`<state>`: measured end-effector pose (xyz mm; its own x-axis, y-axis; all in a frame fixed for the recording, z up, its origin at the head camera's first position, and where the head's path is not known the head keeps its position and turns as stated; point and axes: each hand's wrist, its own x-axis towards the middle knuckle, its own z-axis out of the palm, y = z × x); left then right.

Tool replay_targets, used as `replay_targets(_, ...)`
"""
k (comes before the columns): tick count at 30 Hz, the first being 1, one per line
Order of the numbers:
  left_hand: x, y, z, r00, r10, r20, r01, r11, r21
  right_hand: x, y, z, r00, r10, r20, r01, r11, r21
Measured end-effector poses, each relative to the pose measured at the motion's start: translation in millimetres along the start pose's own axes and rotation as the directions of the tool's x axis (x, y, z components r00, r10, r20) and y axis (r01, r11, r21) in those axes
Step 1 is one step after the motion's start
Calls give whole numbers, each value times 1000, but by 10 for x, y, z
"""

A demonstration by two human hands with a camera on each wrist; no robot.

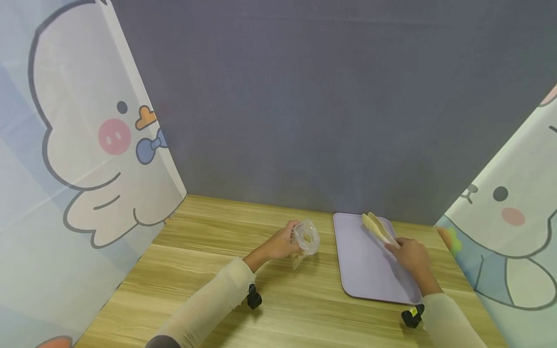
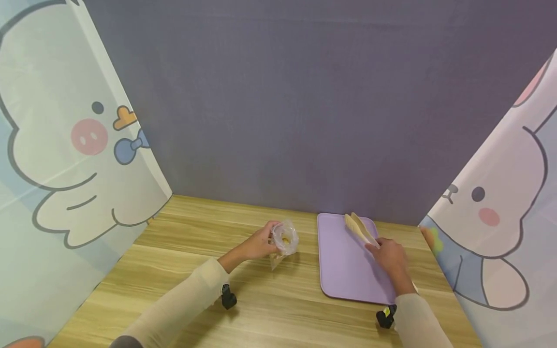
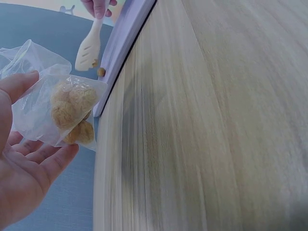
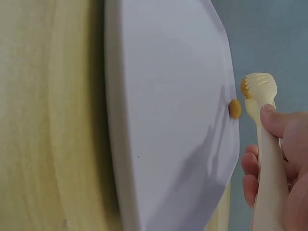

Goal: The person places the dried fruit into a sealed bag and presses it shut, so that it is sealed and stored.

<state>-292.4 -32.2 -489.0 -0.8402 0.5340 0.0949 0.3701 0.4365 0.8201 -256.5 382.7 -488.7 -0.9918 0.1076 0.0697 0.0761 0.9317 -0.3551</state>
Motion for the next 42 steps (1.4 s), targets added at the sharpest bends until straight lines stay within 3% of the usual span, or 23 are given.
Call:
replay_targets(5,0,0,2,1000,1,5,-1,1000,-9,-42,-63,-8,996,-68,-50,69,998,6)
replay_targets(15,-7,-10,0,1000,10,17,-9,1000,-20,-142,-286,-34,971,-194,-142,199,980,23)
replay_targets(22,-14,23,-10,1000,8,14,-8,1000,-12,-236,-474,-99,966,-222,-132,231,971,56)
replay_targets(31,-15,41,-5,1000,6,14,-6,1000,-10,-357,-710,-175,934,-312,-175,328,942,70)
replay_targets(42,-7,41,9,1000,2,17,-2,1000,-30,-446,-978,-268,937,-330,-117,341,936,91)
